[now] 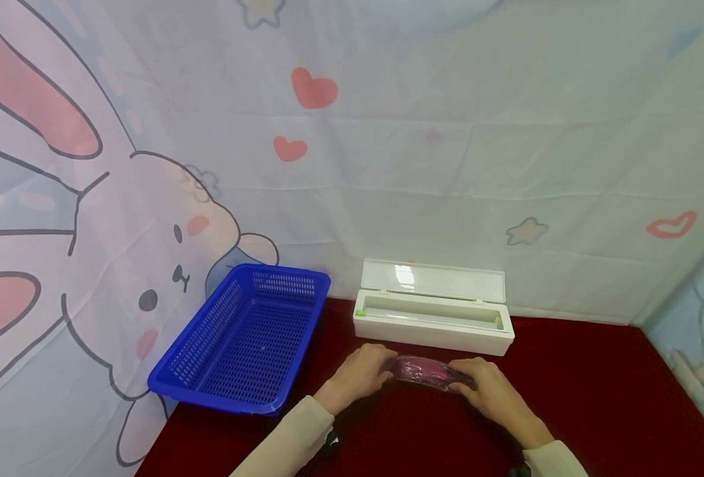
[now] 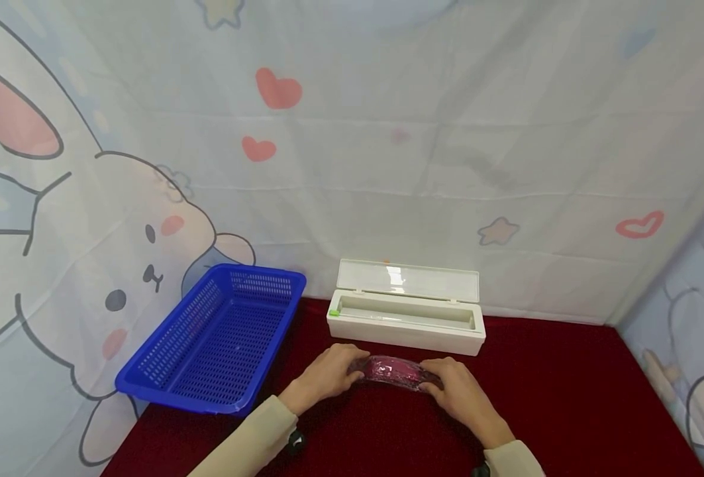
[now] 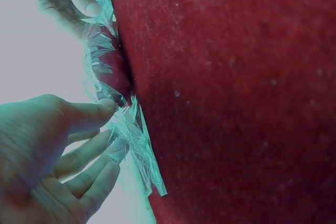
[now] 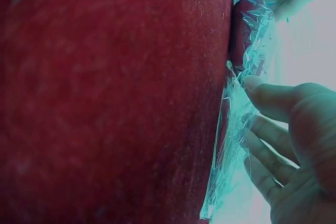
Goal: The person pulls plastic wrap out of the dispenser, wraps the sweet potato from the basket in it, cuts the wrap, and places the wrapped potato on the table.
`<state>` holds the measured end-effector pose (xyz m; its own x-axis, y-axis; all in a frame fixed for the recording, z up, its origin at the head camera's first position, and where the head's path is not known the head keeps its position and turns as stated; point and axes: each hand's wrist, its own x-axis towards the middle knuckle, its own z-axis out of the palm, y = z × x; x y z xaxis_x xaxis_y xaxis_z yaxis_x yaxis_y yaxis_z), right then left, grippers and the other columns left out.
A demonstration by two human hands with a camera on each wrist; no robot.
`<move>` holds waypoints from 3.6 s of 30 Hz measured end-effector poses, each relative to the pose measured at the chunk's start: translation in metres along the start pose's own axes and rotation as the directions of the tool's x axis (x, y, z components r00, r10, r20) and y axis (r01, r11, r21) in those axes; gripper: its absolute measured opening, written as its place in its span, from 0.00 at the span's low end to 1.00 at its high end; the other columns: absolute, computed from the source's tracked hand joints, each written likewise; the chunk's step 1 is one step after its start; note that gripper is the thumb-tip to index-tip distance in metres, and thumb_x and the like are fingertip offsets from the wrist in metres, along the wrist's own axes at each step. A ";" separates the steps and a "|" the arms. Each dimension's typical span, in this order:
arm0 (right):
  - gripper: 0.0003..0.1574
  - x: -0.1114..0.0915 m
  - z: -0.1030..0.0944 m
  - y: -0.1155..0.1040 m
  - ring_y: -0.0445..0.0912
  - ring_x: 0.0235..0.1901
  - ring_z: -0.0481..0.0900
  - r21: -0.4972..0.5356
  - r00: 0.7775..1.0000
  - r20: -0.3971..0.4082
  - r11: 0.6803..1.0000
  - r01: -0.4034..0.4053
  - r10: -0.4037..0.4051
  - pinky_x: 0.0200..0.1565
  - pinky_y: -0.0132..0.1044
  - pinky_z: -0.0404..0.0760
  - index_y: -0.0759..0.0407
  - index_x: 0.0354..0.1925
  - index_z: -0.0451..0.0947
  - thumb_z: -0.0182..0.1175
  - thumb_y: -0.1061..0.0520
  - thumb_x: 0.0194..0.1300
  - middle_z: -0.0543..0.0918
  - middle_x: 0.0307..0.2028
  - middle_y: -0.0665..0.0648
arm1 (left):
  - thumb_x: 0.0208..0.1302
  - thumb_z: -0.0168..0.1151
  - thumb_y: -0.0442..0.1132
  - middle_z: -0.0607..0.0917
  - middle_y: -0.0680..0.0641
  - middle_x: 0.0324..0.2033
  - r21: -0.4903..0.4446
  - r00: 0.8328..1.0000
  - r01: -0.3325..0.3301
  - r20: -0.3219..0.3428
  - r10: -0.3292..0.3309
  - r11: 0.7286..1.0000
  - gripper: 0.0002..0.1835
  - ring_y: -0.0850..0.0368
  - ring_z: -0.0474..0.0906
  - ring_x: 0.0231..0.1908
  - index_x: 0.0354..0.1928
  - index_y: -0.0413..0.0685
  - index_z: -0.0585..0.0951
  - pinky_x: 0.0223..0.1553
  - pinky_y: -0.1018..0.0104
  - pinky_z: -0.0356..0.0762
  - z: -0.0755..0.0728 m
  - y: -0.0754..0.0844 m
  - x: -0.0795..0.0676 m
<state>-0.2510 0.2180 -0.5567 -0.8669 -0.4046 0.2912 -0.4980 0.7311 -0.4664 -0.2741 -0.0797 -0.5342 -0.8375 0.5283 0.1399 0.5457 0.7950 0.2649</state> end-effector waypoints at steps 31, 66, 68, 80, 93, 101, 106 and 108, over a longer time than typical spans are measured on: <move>0.12 0.006 0.010 0.002 0.44 0.38 0.85 -0.152 0.999 -0.018 0.987 0.045 -0.049 0.42 0.39 0.86 0.58 0.45 0.93 0.77 0.62 0.61 0.91 0.36 0.48 | 0.69 0.74 0.38 0.93 0.53 0.39 -0.062 0.996 0.016 0.089 -0.010 0.998 0.07 0.70 0.75 0.29 0.47 0.49 0.93 0.33 0.75 0.77 0.006 -0.003 0.007; 0.06 0.007 0.004 0.007 0.47 0.37 0.84 -0.257 0.983 -0.067 0.954 0.151 -0.174 0.45 0.50 0.83 0.51 0.37 0.93 0.73 0.62 0.65 0.86 0.26 0.39 | 0.70 0.72 0.43 0.92 0.59 0.31 0.235 0.997 -0.069 -0.028 0.078 0.970 0.08 0.61 0.78 0.31 0.44 0.66 0.95 0.31 0.69 0.75 0.002 -0.008 0.008; 0.06 0.006 0.004 0.007 0.47 0.37 0.85 -0.258 0.979 -0.071 0.951 0.168 -0.192 0.45 0.49 0.84 0.53 0.37 0.94 0.74 0.63 0.64 0.87 0.26 0.42 | 0.70 0.72 0.43 0.93 0.59 0.33 0.225 0.997 -0.064 -0.026 0.072 0.972 0.08 0.61 0.78 0.32 0.45 0.65 0.95 0.32 0.69 0.76 0.002 -0.008 0.009; 0.09 0.002 0.007 0.005 0.48 0.43 0.81 -0.253 0.992 0.029 0.959 0.124 -0.120 0.48 0.50 0.77 0.54 0.44 0.94 0.71 0.63 0.67 0.86 0.30 0.43 | 0.70 0.72 0.44 0.94 0.60 0.36 0.217 0.998 -0.057 -0.023 0.063 0.975 0.07 0.61 0.81 0.35 0.44 0.65 0.95 0.41 0.66 0.80 0.009 -0.010 0.010; 0.12 0.001 0.006 0.006 0.46 0.42 0.78 -0.249 0.989 0.091 0.959 0.136 -0.117 0.48 0.48 0.73 0.57 0.49 0.93 0.72 0.58 0.68 0.86 0.33 0.45 | 0.69 0.72 0.42 0.92 0.60 0.30 0.247 0.994 -0.086 -0.048 0.101 0.965 0.07 0.63 0.76 0.29 0.40 0.64 0.96 0.35 0.68 0.74 0.008 -0.011 0.009; 0.05 0.005 0.006 0.011 0.41 0.30 0.79 -0.224 0.972 0.001 0.947 0.229 -0.234 0.35 0.36 0.79 0.55 0.36 0.94 0.73 0.63 0.65 0.83 0.27 0.44 | 0.71 0.71 0.44 0.92 0.60 0.30 0.259 0.995 -0.079 -0.038 0.092 0.963 0.06 0.62 0.78 0.29 0.42 0.64 0.96 0.34 0.68 0.74 0.010 -0.010 0.010; 0.05 0.005 0.007 0.012 0.39 0.28 0.79 -0.204 0.972 0.004 0.952 0.230 -0.235 0.32 0.35 0.79 0.55 0.34 0.93 0.72 0.64 0.66 0.83 0.27 0.44 | 0.69 0.73 0.44 0.93 0.59 0.33 0.241 0.995 -0.078 -0.043 0.091 0.967 0.05 0.61 0.79 0.32 0.41 0.63 0.96 0.35 0.68 0.75 0.011 -0.010 0.010; 0.05 0.005 0.007 0.012 0.40 0.29 0.80 -0.234 0.972 0.002 0.945 0.229 -0.235 0.34 0.37 0.79 0.53 0.34 0.93 0.73 0.62 0.66 0.83 0.27 0.43 | 0.68 0.74 0.44 0.93 0.59 0.33 0.243 0.994 -0.086 -0.051 0.101 0.966 0.05 0.61 0.79 0.32 0.41 0.63 0.96 0.35 0.68 0.76 0.011 -0.009 0.010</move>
<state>-0.2613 0.2207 -0.5665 -0.7255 -0.5664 0.3910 -0.6635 0.7265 -0.1787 -0.2870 -0.0789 -0.5459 -0.7785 0.5897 0.2148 0.6059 0.7954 0.0124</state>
